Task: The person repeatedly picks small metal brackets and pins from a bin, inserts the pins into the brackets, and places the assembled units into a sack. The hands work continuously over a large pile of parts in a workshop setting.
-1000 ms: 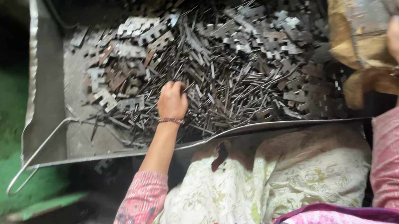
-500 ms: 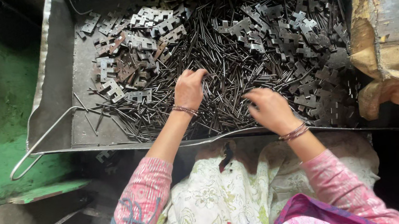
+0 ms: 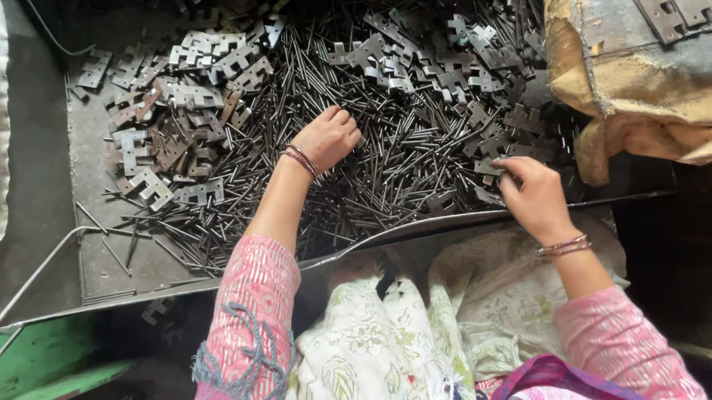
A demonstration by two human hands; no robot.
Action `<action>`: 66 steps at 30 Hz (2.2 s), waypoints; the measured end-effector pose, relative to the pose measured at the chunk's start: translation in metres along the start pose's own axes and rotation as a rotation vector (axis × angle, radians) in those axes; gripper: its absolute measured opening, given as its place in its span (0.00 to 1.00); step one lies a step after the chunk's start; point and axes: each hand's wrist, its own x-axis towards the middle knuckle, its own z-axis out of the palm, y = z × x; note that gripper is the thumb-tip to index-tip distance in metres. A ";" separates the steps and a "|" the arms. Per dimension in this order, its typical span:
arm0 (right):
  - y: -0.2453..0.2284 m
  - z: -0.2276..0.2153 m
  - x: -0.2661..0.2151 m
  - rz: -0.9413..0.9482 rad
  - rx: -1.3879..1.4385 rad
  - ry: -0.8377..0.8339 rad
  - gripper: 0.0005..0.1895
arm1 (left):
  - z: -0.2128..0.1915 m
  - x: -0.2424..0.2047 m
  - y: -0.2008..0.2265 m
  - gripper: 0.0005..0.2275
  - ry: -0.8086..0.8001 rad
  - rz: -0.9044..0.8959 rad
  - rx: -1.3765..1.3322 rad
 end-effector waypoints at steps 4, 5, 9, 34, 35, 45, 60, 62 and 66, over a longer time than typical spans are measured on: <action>0.034 0.002 0.026 0.082 -0.207 -0.082 0.15 | -0.001 0.000 -0.004 0.03 -0.033 -0.005 -0.040; 0.043 0.005 0.035 0.078 -0.285 -0.123 0.16 | -0.002 0.000 -0.005 0.02 -0.057 -0.002 -0.031; 0.078 0.030 0.057 -0.083 -0.537 -0.209 0.21 | -0.003 0.001 -0.003 0.02 -0.090 -0.016 -0.031; 0.122 0.037 0.090 -0.284 -0.854 -0.488 0.26 | 0.030 -0.018 0.101 0.09 0.610 -1.563 -2.057; 0.120 0.036 0.091 -0.286 -0.870 -0.476 0.27 | 0.030 -0.019 0.101 0.09 0.582 -1.552 -2.049; 0.046 0.003 0.097 -0.288 -0.739 -0.378 0.19 | 0.021 -0.018 0.102 0.06 0.506 -1.526 -2.102; -0.128 0.114 0.069 -0.317 -0.205 0.032 0.11 | 0.016 -0.015 0.100 0.13 0.575 -1.405 -2.324; -0.135 0.128 0.067 -0.358 -0.266 0.009 0.10 | 0.020 -0.015 0.103 0.13 0.597 -1.411 -2.304; -0.147 0.150 0.060 -0.366 -0.294 -0.045 0.09 | 0.025 -0.017 0.104 0.12 0.683 -1.331 -2.313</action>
